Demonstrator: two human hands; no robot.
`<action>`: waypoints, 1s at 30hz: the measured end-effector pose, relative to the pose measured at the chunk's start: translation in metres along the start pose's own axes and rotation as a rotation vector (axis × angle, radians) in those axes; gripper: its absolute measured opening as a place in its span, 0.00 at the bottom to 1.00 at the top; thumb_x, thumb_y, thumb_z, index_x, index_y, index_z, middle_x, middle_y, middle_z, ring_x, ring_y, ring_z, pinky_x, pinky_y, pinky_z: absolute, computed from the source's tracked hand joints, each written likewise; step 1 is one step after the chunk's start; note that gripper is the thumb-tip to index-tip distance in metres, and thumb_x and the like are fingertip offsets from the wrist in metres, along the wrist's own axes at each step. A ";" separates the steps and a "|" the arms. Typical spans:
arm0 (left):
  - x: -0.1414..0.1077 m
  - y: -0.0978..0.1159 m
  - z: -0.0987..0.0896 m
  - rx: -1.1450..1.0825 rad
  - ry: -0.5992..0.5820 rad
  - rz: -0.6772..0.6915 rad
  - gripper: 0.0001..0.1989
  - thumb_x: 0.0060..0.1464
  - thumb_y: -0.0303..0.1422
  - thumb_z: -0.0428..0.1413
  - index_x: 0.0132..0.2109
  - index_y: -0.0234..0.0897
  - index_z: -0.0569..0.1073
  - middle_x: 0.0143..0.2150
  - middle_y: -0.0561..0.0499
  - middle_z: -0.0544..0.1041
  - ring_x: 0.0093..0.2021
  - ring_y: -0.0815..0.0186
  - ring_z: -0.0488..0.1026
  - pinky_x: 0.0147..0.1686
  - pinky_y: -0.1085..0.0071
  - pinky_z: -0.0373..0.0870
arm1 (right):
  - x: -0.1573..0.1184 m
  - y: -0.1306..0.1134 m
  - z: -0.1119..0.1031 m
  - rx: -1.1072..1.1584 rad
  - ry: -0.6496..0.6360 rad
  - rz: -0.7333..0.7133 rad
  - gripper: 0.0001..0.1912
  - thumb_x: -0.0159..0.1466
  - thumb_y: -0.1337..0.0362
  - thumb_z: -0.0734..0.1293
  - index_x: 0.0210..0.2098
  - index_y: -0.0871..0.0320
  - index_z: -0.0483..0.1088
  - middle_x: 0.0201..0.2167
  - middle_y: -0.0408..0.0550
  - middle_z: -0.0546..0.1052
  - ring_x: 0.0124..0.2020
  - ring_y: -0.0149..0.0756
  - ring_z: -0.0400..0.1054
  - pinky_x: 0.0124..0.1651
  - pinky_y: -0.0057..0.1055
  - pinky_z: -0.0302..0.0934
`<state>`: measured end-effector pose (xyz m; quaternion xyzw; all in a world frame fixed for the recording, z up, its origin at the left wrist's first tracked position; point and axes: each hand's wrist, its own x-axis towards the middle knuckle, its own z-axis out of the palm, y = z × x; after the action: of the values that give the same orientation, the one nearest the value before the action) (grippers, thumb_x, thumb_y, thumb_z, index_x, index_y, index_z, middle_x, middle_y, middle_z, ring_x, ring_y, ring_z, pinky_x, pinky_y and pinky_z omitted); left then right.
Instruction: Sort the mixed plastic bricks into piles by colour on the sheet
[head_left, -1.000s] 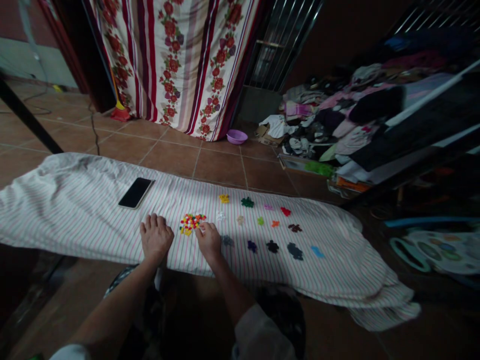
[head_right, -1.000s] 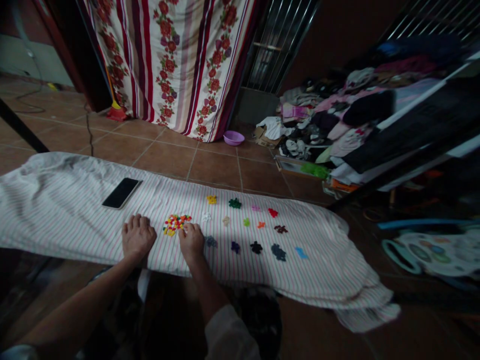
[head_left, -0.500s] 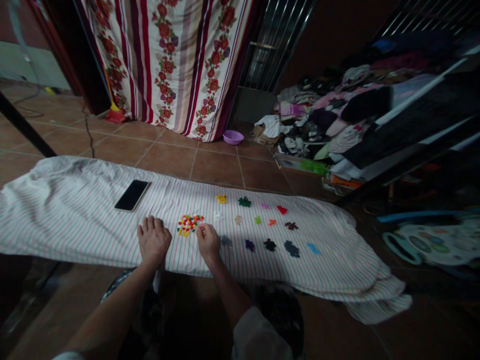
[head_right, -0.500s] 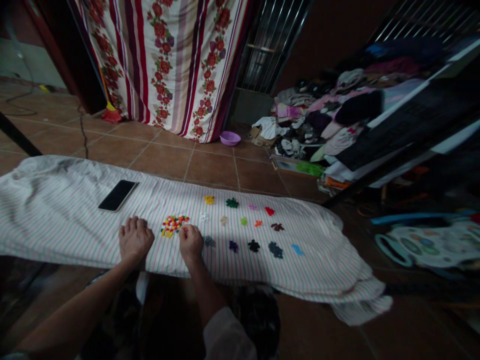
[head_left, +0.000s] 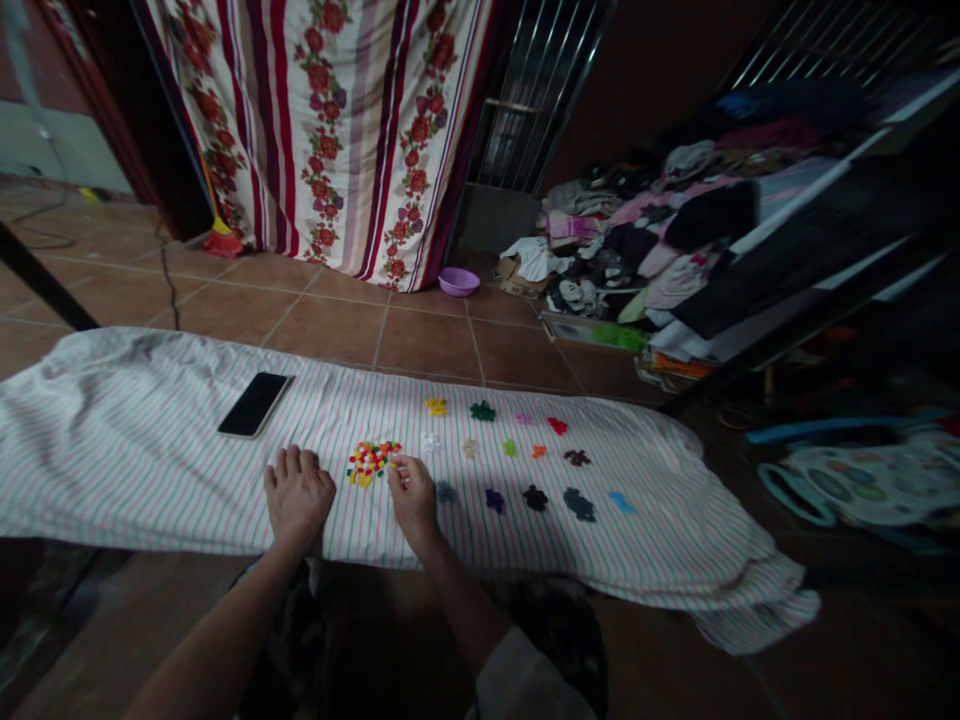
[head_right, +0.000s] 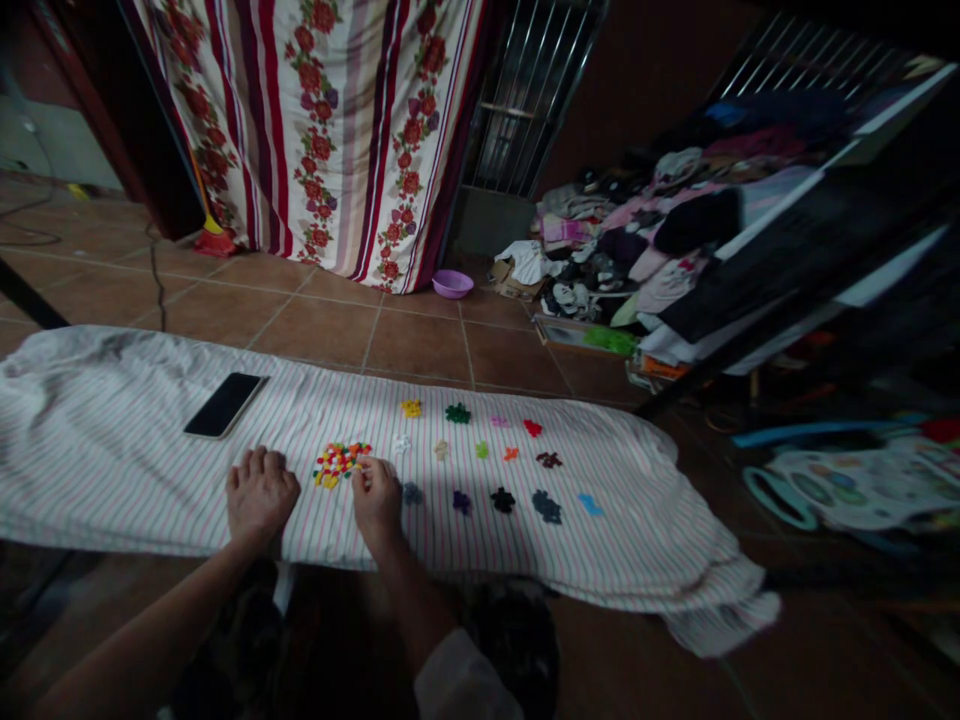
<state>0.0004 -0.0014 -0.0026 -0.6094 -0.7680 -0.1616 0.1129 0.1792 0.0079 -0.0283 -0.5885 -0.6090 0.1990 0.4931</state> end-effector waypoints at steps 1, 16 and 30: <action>0.000 0.000 0.000 0.004 -0.002 -0.001 0.16 0.57 0.32 0.43 0.46 0.31 0.71 0.57 0.36 0.69 0.63 0.48 0.60 0.59 0.52 0.55 | 0.004 0.000 -0.002 0.021 0.007 0.000 0.11 0.62 0.62 0.60 0.39 0.57 0.72 0.36 0.49 0.78 0.33 0.34 0.72 0.35 0.28 0.66; 0.001 0.004 -0.005 0.021 -0.035 -0.018 0.16 0.56 0.31 0.44 0.46 0.32 0.71 0.58 0.37 0.69 0.63 0.49 0.60 0.60 0.52 0.55 | 0.139 0.048 -0.042 -0.211 -0.012 0.116 0.16 0.59 0.72 0.58 0.41 0.59 0.75 0.41 0.51 0.79 0.42 0.37 0.72 0.48 0.32 0.64; 0.002 0.004 -0.005 0.011 -0.049 -0.035 0.16 0.57 0.31 0.44 0.47 0.31 0.71 0.59 0.36 0.69 0.64 0.48 0.60 0.60 0.52 0.55 | 0.166 0.065 -0.040 -0.344 -0.067 0.121 0.17 0.59 0.73 0.59 0.40 0.58 0.77 0.38 0.50 0.80 0.41 0.38 0.74 0.46 0.31 0.64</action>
<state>0.0037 -0.0010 0.0028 -0.5992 -0.7818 -0.1443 0.0946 0.2764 0.1610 -0.0032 -0.6928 -0.6137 0.1406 0.3518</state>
